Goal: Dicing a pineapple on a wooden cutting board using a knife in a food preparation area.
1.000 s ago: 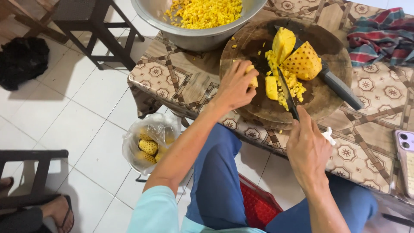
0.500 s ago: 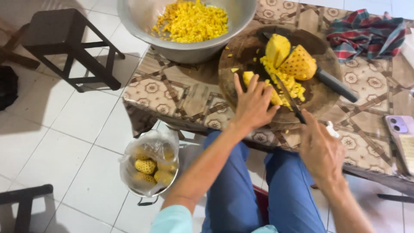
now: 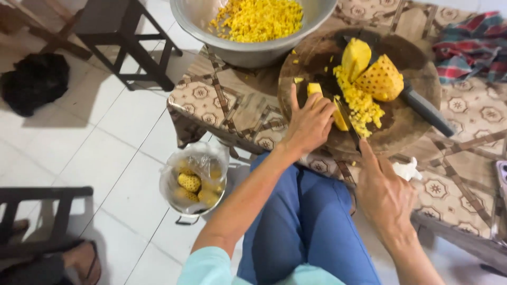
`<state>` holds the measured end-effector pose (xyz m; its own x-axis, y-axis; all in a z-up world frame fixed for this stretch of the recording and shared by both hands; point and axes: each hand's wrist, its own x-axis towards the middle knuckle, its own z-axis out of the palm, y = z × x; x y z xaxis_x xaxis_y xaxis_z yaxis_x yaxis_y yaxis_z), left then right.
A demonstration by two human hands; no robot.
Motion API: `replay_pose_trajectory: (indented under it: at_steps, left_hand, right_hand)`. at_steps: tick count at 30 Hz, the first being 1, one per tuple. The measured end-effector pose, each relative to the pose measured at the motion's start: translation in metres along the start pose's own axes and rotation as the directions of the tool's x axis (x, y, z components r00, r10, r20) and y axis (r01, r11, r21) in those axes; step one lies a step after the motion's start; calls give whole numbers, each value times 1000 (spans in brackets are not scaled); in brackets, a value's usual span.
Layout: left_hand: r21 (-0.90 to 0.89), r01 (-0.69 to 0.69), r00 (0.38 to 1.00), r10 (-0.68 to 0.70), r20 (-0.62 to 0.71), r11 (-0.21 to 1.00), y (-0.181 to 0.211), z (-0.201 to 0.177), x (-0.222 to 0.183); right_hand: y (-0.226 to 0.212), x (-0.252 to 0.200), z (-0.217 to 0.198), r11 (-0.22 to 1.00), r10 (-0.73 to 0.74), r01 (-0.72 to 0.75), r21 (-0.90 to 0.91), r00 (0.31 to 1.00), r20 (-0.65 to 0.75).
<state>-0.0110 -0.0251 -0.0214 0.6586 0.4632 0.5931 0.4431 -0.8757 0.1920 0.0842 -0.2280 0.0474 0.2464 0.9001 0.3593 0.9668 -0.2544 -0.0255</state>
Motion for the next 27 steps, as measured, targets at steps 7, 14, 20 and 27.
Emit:
replay_pose_trajectory:
  at_steps: [7,14,20,27]
  left_hand:
    - [202,-5,995,-16,101,979,22,-5,12]
    - [179,44,989,-68,131,983,22,2,17]
    - [140,59,998,-64,25,988,30,3,19]
    - [127,99,995,-100,6,987,41,0,23]
  right_hand:
    - [3,-3,-14,1000,-1,2,9,991,-134]
    - [18,10,-16,999,-32,31,33,999,35]
    - [18,20,-27,998,-43,37,50,991,129]
    - [20,31,1,997,-51,41,58,983,175]
